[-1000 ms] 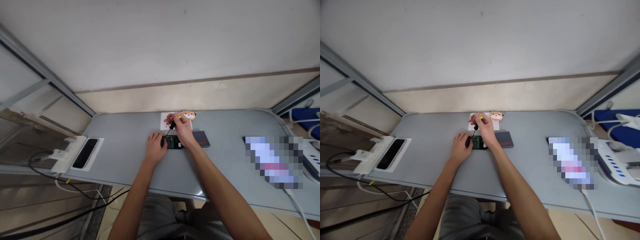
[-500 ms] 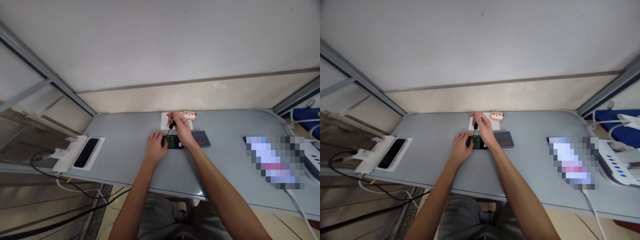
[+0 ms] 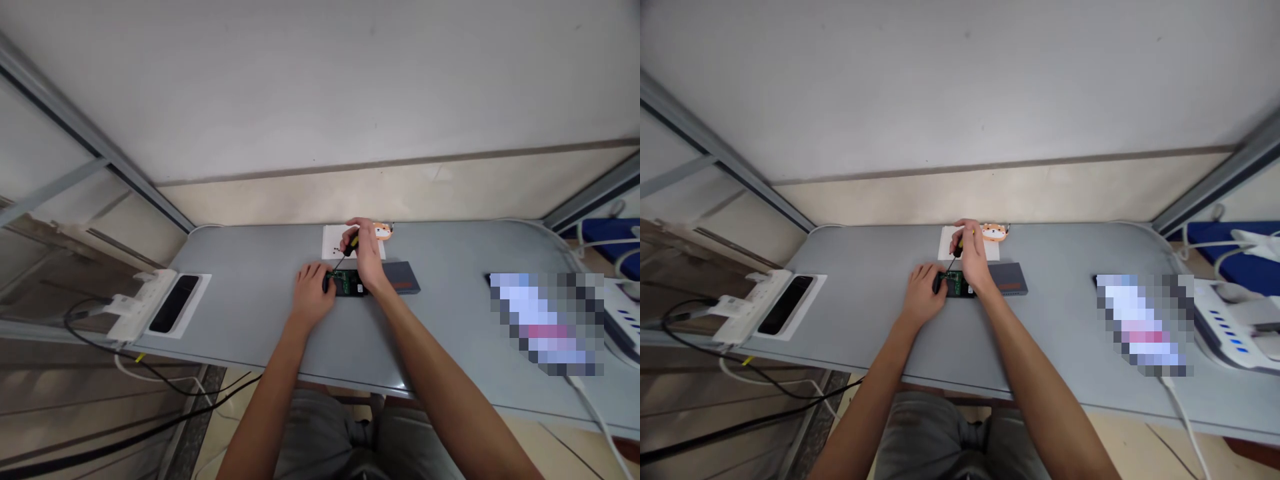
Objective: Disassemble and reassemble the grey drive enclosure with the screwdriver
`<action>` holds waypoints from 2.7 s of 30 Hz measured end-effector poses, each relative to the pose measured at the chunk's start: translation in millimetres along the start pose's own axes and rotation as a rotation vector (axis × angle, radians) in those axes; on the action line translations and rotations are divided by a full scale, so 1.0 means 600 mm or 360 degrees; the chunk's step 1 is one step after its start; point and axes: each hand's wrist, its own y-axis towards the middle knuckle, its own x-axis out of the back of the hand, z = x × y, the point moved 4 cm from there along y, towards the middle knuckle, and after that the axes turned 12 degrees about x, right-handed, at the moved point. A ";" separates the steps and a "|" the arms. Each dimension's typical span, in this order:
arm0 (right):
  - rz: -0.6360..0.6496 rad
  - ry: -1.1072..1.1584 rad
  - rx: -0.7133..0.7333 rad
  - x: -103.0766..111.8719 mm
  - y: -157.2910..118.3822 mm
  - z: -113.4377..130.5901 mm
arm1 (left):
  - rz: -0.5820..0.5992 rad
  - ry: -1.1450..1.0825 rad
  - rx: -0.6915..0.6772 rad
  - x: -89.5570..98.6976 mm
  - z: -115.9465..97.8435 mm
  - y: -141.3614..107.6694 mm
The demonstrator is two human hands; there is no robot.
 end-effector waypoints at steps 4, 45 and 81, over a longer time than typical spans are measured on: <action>0.0057 -0.0104 0.0049 0.000 0.000 0.006 | -0.0011 0.0005 0.0005 -0.001 0.000 0.000; -0.0069 0.0157 -0.0215 0.006 -0.001 -0.008 | 0.0008 0.0006 0.0015 -0.001 -0.001 0.002; -0.0203 0.0137 -0.0230 0.014 0.003 -0.017 | -0.0001 0.0017 -0.0006 -0.001 0.001 0.004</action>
